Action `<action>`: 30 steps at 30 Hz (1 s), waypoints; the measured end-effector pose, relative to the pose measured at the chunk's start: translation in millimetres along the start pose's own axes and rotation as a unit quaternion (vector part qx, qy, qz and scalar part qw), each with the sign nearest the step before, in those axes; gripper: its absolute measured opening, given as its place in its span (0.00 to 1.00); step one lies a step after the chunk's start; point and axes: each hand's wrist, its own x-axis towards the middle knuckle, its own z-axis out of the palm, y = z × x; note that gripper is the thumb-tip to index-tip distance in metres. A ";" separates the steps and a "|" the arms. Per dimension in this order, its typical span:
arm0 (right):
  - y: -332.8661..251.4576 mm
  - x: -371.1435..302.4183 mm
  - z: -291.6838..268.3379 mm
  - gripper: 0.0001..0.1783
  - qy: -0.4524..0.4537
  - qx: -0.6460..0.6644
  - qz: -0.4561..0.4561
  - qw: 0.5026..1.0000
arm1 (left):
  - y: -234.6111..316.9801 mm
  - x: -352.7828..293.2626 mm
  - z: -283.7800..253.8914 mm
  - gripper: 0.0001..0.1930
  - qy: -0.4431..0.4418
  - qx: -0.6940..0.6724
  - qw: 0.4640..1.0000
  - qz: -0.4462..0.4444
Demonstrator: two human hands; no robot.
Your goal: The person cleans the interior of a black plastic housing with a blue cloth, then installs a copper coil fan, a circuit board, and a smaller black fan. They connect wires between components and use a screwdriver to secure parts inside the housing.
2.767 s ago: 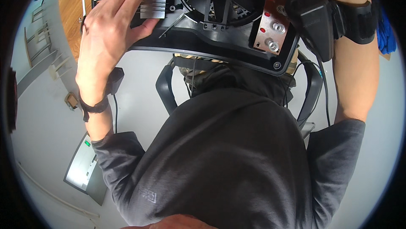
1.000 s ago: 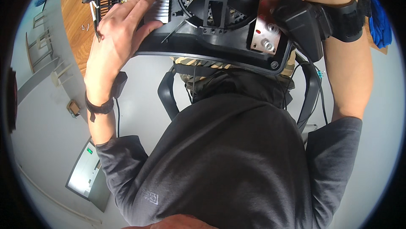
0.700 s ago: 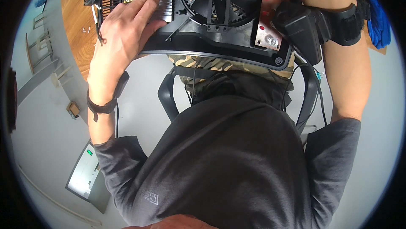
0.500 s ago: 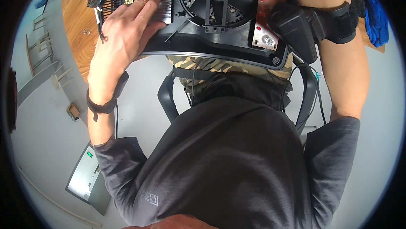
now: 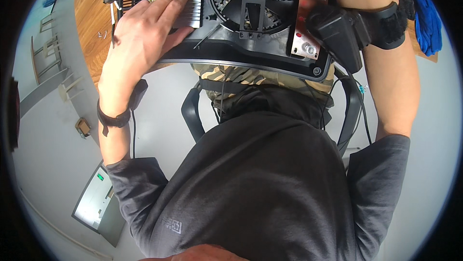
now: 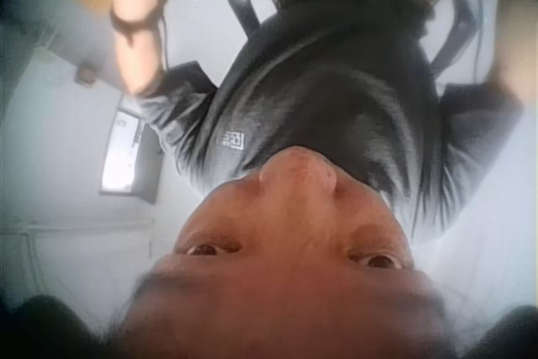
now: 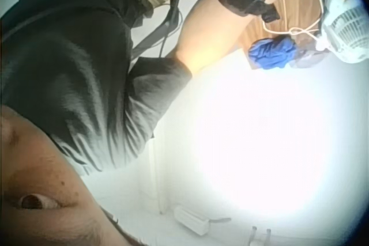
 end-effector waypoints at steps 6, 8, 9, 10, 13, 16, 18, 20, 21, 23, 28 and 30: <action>-2.8 -4.4 -2.9 0.07 0.001 0.015 -0.004 1.000 | -0.2 -1.4 4.0 0.27 -0.006 -0.015 1.000 -0.013; -2.3 -3.6 -3.5 0.07 -0.002 0.010 -0.008 1.000 | 0.8 -2.4 2.8 0.27 -0.005 -0.006 1.000 -0.001; -2.5 -5.3 -3.6 0.07 0.000 0.013 -0.009 1.000 | 0.0 -0.8 0.7 0.27 0.000 -0.012 1.000 0.007; -3.1 -6.9 -3.1 0.07 0.001 0.016 -0.010 1.000 | -1.2 1.0 -2.2 0.27 0.005 -0.018 1.000 0.014; -1.2 -6.9 -3.6 0.07 -0.009 0.002 -0.016 1.000 | -4.5 0.4 -1.0 0.27 0.010 -0.028 0.999 0.018; -0.3 -4.7 0.0 0.07 0.013 0.010 -0.015 1.000 | -2.1 -3.2 3.1 0.26 0.015 -0.033 0.999 0.000; -0.3 -2.7 -0.4 0.08 0.004 0.011 -0.017 1.000 | 1.1 -6.0 2.4 0.25 0.013 -0.038 0.999 -0.019; -1.0 -1.9 1.0 0.08 0.003 0.010 -0.004 1.000 | 2.8 -2.1 0.3 0.22 0.005 -0.048 0.999 -0.025; -3.4 -2.7 2.3 0.08 0.010 0.011 0.007 1.000 | 2.6 4.8 -3.9 0.21 0.001 -0.054 0.998 -0.024; -5.7 -1.3 4.3 0.08 0.010 0.014 0.021 1.000 | 9.7 13.5 -36.5 0.24 -0.184 -0.006 0.978 -0.096; -4.4 -3.0 10.0 0.08 0.049 0.022 0.031 0.998 | -28.8 -21.2 -25.3 0.25 -0.015 -0.228 0.967 -0.114; -2.2 2.9 9.2 0.08 0.042 0.032 0.048 0.997 | -38.6 -34.0 -22.9 0.23 -0.030 -0.204 0.971 -0.123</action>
